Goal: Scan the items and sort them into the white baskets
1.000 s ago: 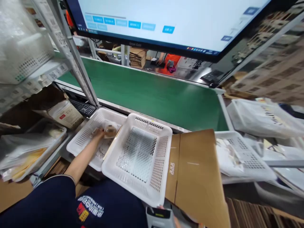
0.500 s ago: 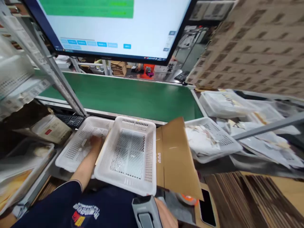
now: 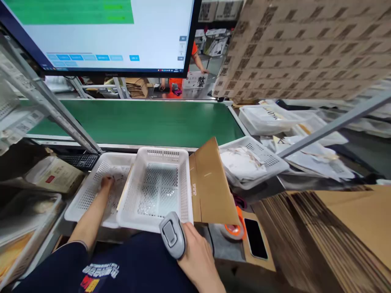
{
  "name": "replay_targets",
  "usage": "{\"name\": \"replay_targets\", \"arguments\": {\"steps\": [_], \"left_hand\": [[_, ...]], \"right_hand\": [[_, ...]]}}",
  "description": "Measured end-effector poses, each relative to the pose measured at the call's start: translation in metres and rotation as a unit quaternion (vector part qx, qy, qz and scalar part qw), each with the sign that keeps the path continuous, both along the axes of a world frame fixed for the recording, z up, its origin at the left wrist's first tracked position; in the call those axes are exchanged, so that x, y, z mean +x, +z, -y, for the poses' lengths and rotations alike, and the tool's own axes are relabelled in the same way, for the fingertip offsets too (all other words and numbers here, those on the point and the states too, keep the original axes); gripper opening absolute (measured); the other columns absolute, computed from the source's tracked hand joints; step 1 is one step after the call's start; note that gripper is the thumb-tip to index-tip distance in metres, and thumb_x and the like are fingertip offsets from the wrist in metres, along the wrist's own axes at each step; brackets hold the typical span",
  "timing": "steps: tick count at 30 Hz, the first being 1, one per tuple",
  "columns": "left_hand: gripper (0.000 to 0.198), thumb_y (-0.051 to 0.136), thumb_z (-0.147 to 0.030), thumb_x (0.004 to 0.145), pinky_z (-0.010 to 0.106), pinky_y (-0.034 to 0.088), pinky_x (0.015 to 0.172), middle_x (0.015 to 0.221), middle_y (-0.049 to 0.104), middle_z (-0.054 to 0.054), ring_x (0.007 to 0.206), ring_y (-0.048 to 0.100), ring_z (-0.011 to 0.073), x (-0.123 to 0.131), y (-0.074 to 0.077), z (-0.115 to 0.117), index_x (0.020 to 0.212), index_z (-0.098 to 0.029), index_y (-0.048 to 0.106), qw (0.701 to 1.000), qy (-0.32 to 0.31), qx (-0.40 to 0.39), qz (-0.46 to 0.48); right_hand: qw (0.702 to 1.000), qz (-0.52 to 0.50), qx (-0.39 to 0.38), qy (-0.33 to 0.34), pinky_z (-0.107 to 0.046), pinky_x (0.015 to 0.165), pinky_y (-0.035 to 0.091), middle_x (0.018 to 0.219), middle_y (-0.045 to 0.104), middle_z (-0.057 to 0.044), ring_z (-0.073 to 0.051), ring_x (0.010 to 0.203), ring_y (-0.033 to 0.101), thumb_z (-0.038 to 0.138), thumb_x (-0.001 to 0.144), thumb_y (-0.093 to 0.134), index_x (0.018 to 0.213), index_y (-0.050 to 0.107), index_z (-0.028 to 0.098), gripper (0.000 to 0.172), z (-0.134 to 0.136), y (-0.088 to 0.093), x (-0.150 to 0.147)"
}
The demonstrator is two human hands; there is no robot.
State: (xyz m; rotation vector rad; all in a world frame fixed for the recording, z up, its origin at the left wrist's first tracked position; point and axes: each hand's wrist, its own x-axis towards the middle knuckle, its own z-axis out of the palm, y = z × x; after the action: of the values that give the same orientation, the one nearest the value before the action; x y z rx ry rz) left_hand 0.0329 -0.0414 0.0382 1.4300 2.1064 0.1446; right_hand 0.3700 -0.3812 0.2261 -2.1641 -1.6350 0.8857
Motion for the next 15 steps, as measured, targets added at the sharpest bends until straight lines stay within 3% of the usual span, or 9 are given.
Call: {"name": "replay_targets", "arguments": {"steps": [3, 8, 12, 15], "left_hand": [[0.03, 0.056, -0.018, 0.102, 0.037, 0.059, 0.097, 0.123, 0.077, 0.023, 0.116, 0.075, 0.0297, 0.007, 0.026, 0.003, 0.125, -0.004, 0.07, 0.995, -0.002, 0.072, 0.066], [0.028, 0.062, -0.033, 0.097, 0.031, 0.06, 0.095, 0.11, 0.079, 0.011, 0.102, 0.074, 0.0232, 0.048, 0.078, 0.047, 0.114, -0.014, 0.073, 0.95, -0.112, 0.17, 0.235], [0.023, 0.067, -0.037, 0.092, 0.033, 0.06, 0.085, 0.097, 0.077, 0.008, 0.087, 0.071, 0.0221, 0.089, 0.102, 0.092, 0.102, -0.017, 0.073, 0.914, -0.175, 0.133, 0.341], [0.024, 0.063, -0.033, 0.095, 0.036, 0.061, 0.089, 0.1, 0.078, 0.01, 0.091, 0.072, 0.0246, 0.106, 0.106, 0.115, 0.11, -0.017, 0.073, 0.926, -0.205, 0.083, 0.308]], "right_hand": [[0.999, 0.009, -0.023, 0.023, -0.028, 0.074, 0.045, 0.118, 0.071, -0.007, -0.023, 0.093, 0.073, 0.007, 0.082, 0.058, 0.116, 0.067, 0.024, 0.039, -0.013, 0.013, -0.003], [0.998, 0.013, -0.036, 0.046, -0.031, 0.075, 0.042, 0.117, 0.067, -0.009, -0.025, 0.093, 0.07, 0.014, 0.083, 0.066, 0.12, 0.066, 0.021, 0.038, -0.043, 0.036, -0.015], [0.998, 0.014, -0.038, 0.048, -0.032, 0.08, 0.041, 0.125, 0.068, -0.01, -0.026, 0.103, 0.07, 0.014, 0.085, 0.068, 0.134, 0.065, 0.021, 0.049, -0.056, 0.04, -0.023], [0.996, 0.022, -0.078, 0.025, -0.032, 0.078, 0.038, 0.128, 0.068, -0.01, -0.027, 0.105, 0.07, 0.012, 0.085, 0.069, 0.134, 0.066, 0.02, 0.05, -0.052, 0.036, -0.023]]}}
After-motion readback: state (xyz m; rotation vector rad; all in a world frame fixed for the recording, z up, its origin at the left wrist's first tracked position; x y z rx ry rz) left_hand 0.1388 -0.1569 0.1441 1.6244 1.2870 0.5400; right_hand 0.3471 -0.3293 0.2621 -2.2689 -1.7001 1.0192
